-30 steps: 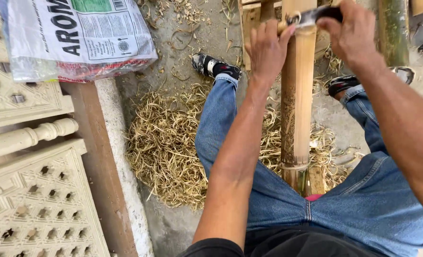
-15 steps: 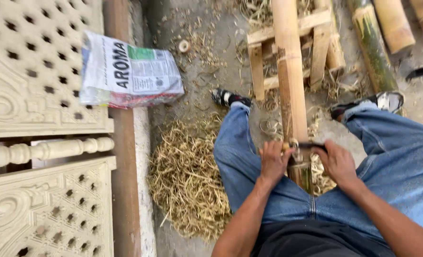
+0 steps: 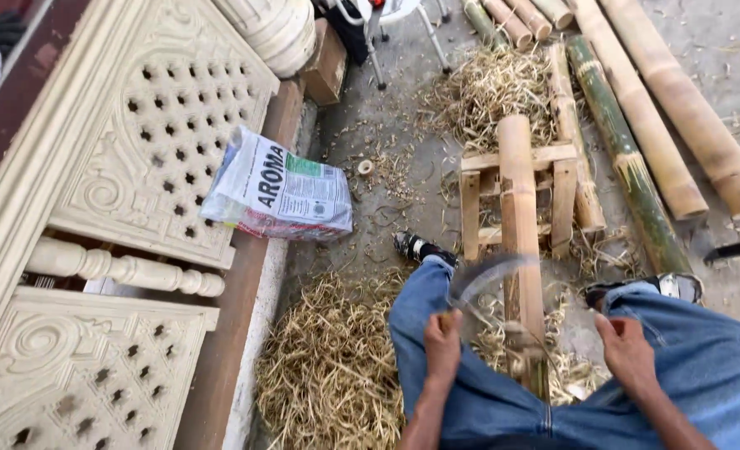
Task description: Shave the outer layer of a bamboo stalk using a hand-held billhook or similar blade.
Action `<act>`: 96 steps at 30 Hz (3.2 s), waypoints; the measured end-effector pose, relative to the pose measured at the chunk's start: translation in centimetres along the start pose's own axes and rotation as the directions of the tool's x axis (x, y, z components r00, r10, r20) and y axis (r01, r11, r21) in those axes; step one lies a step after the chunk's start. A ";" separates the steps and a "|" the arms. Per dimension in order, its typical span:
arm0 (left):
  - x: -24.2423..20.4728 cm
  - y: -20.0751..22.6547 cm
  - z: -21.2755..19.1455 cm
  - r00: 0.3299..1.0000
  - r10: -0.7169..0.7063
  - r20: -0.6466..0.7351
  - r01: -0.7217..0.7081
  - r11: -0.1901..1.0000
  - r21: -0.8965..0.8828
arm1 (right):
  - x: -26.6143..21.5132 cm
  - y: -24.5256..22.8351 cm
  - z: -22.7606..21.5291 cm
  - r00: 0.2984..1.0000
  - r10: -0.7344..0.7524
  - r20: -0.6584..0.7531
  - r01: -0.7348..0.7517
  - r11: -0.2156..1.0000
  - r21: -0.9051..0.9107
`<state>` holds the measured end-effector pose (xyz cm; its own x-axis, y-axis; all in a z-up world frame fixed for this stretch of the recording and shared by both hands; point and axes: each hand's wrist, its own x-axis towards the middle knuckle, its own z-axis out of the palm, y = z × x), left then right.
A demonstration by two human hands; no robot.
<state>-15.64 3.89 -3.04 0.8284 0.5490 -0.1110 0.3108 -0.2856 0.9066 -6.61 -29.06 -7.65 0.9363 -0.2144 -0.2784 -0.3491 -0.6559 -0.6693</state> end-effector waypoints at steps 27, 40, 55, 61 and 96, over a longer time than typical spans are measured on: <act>-0.2 1.7 2.7 0.995 -0.090 0.034 0.077 0.955 0.288 | 3.0 -3.6 12.9 0.950 0.013 0.313 0.071 0.964 -0.256; -0.3 -3.2 3.5 0.957 -0.286 -0.057 0.291 0.931 0.221 | -3.7 -11.4 10.4 0.930 0.326 0.168 -0.303 0.941 -0.152; 1.6 -2.7 2.9 0.954 -0.265 -0.140 0.281 0.953 0.110 | -2.2 -9.5 10.5 0.919 0.159 0.360 -0.228 0.961 0.159; -3.3 7.0 -2.5 0.981 -0.004 -0.196 0.024 0.995 0.099 | -5.5 -11.5 8.1 0.946 0.170 0.276 -0.175 0.984 -0.006; 34.0 11.8 15.4 0.836 0.402 0.373 -0.543 0.704 0.458 | 26.8 -24.1 3.7 0.926 -0.339 0.164 0.316 0.937 0.149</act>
<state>23.39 7.13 -2.36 0.9915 0.0513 0.1200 -0.0175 -0.8590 0.5116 26.71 -16.29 -1.54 0.9793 0.1422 -0.1439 -0.0367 -0.5748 -0.8175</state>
